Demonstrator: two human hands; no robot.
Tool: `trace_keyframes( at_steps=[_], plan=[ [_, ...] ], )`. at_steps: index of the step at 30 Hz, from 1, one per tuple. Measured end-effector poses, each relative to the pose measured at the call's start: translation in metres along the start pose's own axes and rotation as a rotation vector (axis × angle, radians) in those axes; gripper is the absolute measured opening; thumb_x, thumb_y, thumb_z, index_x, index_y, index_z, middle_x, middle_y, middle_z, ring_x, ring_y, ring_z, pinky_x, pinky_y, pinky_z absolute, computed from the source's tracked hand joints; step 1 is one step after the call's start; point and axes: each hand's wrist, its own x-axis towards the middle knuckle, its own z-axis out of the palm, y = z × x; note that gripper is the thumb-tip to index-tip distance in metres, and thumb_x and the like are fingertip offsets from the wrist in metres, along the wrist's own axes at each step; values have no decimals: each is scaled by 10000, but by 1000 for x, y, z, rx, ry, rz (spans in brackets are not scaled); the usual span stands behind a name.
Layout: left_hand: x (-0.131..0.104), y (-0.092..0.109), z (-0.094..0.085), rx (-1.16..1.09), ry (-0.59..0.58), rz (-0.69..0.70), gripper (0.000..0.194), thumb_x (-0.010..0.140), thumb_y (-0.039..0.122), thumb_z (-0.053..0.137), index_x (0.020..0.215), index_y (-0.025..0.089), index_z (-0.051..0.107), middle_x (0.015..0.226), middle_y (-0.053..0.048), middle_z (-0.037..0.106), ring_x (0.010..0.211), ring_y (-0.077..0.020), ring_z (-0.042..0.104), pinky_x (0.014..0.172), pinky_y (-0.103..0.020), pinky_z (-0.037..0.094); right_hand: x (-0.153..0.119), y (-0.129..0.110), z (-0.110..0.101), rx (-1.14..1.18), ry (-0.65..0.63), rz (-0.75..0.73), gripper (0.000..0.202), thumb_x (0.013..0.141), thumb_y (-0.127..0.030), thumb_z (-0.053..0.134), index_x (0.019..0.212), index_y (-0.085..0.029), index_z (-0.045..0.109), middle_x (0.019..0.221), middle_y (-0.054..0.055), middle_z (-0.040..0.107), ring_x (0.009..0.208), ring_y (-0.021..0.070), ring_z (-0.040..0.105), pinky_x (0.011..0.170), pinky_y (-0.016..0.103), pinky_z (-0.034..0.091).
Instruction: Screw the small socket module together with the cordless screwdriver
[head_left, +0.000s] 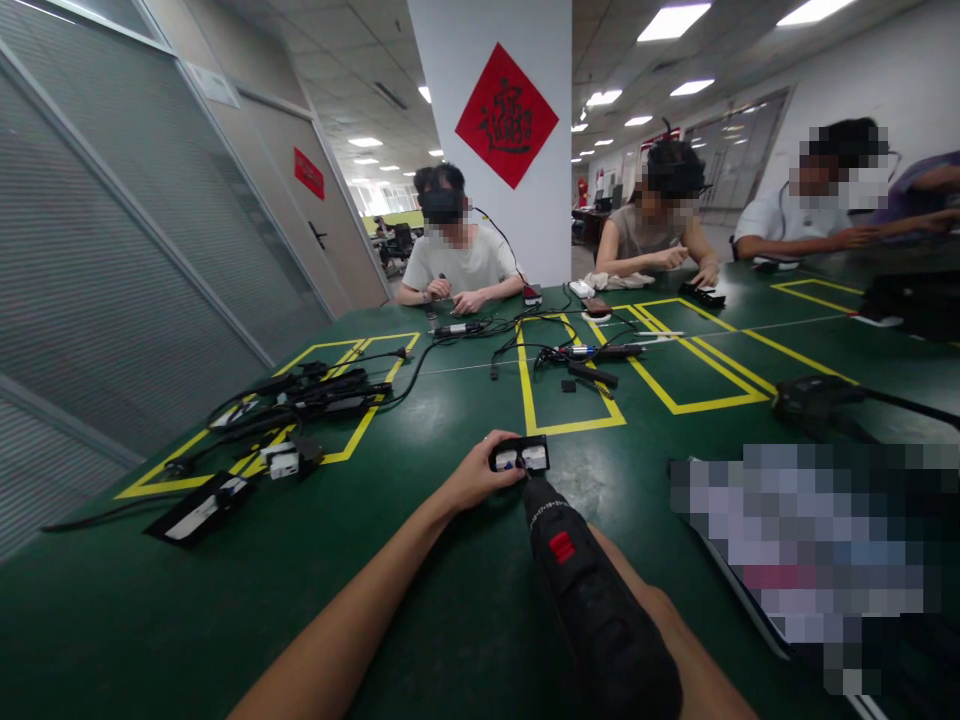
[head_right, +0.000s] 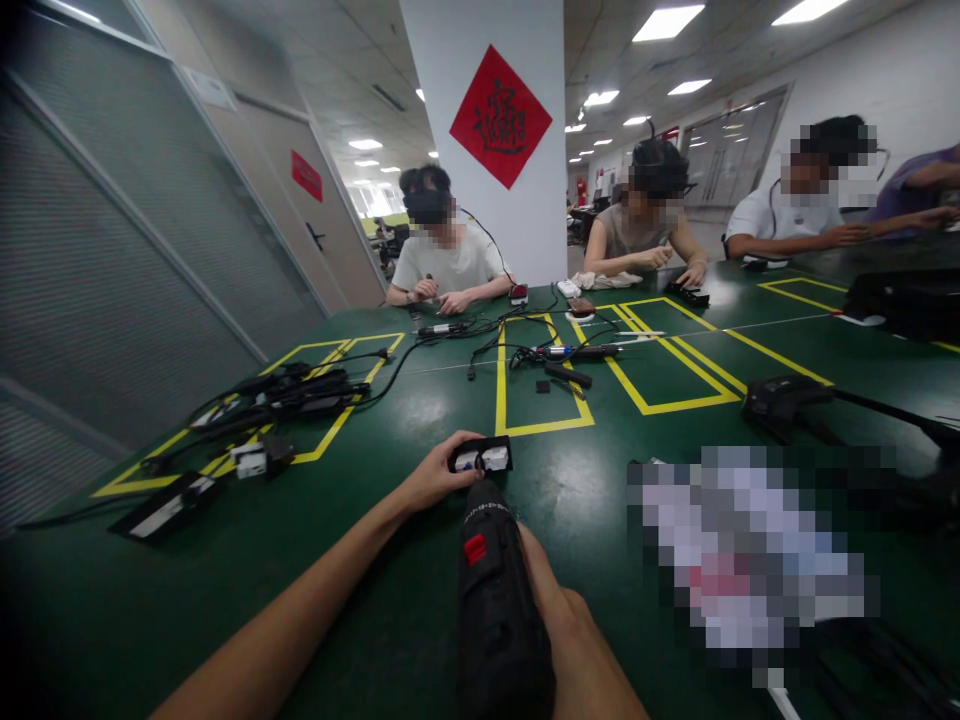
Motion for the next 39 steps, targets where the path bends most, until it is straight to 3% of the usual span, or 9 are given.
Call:
trace_keyframes(
  at_steps=[5,10,17,21,27,31,34,36,39],
  plan=[
    [1,-1,1,-7,2,-3,537,694,296,700,1186,169,526,1034,-59,613,887,-186,589,795,-304,475,43,20,10,29,45,15,316,943,-260,365,995,-186,668,995,31,695,1016,187,632,950,372,478],
    [0,1,0,-7,-3,5,522,706,290,693,1185,171,523,1058,-66,607,926,-196,587,827,-315,470,70,46,18,70,92,53,349,912,-224,347,944,-157,688,970,47,719,969,178,661,941,369,486],
    [1,1,-1,7,10,2,519,692,268,698,1176,176,534,1054,-58,598,915,-189,575,816,-305,466,41,43,12,46,51,29,362,871,-274,441,1204,-279,583,1177,-1,648,1160,210,576,968,363,469],
    [0,3,0,10,14,-9,523,691,271,697,1179,180,530,1023,-48,593,888,-181,570,802,-304,468,16,35,8,8,6,53,595,814,-246,521,1383,-344,378,1112,7,681,1028,234,654,857,353,530],
    [-1,3,1,-8,18,5,496,704,262,685,1168,185,526,1032,-40,588,877,-168,567,793,-289,464,13,43,11,47,61,76,543,847,-220,463,1374,-333,398,1001,13,716,909,220,695,836,355,532],
    [-1,1,1,0,13,5,505,710,266,687,1179,184,520,1039,-46,584,887,-172,565,801,-290,457,30,49,12,74,26,92,505,858,-216,460,1350,-326,441,1026,7,710,999,211,667,874,348,524],
    [-2,0,1,18,16,27,507,712,259,690,1184,186,517,1042,-46,576,886,-169,555,805,-289,449,50,42,11,54,72,91,337,875,-198,407,1093,-213,664,1039,32,709,1044,210,645,953,358,484],
    [-2,0,1,31,23,40,504,714,255,689,1183,185,518,1051,-47,571,893,-171,550,805,-287,445,54,36,9,24,60,103,330,885,-200,390,970,-187,709,962,38,729,1000,221,663,951,377,488],
    [-3,2,2,41,23,38,505,719,265,686,1188,184,517,1062,-52,572,901,-176,552,803,-289,447,40,34,1,-13,4,138,364,862,-206,465,1184,-277,620,1104,8,694,1047,241,647,922,356,514]
  ],
)
